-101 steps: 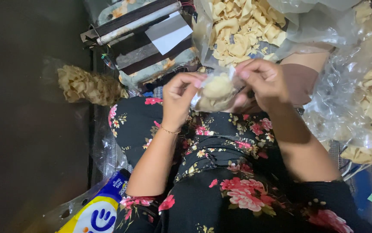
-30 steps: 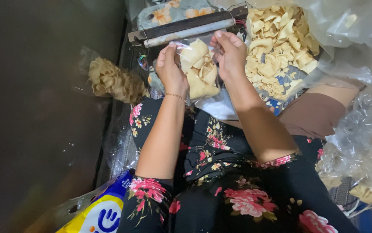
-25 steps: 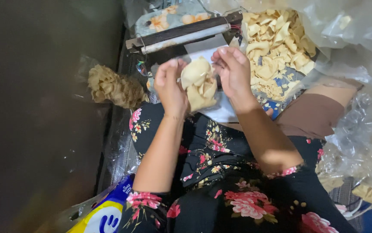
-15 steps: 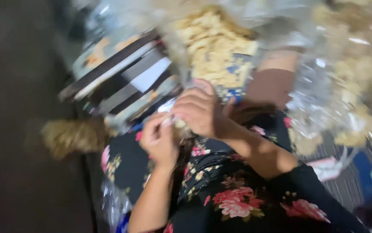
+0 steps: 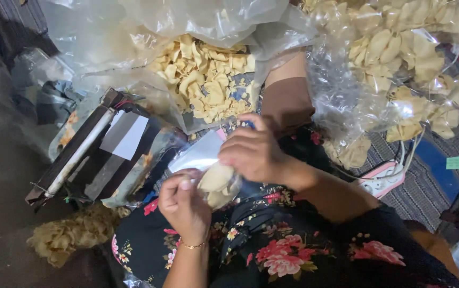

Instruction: Packaging small food items into plastic bags by hand from a large pile on the floor

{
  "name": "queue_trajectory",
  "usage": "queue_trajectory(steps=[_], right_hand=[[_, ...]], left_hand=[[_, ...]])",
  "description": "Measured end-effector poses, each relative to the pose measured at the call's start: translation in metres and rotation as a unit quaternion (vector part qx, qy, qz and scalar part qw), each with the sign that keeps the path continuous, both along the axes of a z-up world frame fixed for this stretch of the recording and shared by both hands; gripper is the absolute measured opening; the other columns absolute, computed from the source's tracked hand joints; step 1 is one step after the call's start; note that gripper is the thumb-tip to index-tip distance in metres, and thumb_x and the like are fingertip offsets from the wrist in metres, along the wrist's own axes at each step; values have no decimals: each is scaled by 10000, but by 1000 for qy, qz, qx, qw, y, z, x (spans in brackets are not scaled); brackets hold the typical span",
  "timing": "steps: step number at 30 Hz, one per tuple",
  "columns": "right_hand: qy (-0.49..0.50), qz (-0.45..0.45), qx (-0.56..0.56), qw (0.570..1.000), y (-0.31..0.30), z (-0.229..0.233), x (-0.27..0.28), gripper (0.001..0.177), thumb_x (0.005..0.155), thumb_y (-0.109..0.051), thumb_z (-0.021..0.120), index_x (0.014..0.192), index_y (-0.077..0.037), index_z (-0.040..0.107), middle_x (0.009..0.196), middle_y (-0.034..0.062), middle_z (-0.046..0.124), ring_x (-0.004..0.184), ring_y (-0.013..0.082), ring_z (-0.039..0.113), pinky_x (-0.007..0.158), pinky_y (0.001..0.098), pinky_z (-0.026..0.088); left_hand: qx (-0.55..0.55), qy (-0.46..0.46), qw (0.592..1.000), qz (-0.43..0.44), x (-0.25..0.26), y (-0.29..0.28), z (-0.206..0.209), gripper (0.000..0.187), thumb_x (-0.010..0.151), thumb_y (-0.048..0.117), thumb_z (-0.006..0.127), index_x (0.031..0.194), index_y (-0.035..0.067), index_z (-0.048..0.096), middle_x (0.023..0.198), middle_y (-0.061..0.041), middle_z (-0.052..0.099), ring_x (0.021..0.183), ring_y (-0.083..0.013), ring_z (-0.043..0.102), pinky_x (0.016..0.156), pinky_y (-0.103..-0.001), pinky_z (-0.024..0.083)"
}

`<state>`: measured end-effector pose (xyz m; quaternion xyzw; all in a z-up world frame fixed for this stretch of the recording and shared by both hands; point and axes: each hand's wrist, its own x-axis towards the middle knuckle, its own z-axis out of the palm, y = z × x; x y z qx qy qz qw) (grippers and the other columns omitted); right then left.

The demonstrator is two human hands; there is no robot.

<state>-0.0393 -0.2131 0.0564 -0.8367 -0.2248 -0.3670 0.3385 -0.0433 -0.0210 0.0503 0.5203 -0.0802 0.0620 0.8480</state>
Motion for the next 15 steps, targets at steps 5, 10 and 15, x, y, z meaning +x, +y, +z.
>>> queue_trajectory(steps=[5,10,15], right_hand=[[122,15,228,966,-42,-27,-1,241,1011,-140,479,823,-37,588,776,101,704,698,240,684,751,419,549],[339,262,211,879,3,-18,-34,782,853,-533,729,1391,-17,492,1377,177,598,1251,305,624,1094,399,532],[264,209,206,919,7,-24,-46,786,771,-313,918,1370,-117,449,1368,163,616,1267,309,652,1092,401,528]], left_hand=[[-82,55,992,78,5,17,14,154,885,175,773,900,78,655,844,-66,683,828,-190,657,796,-331,567],[-68,14,998,-10,2,10,37,531,835,321,845,1186,53,551,1187,-171,613,1102,-328,623,992,-455,543],[337,-110,933,-54,-14,11,73,518,850,547,719,1046,67,704,973,-100,779,826,-161,737,705,-295,589]])
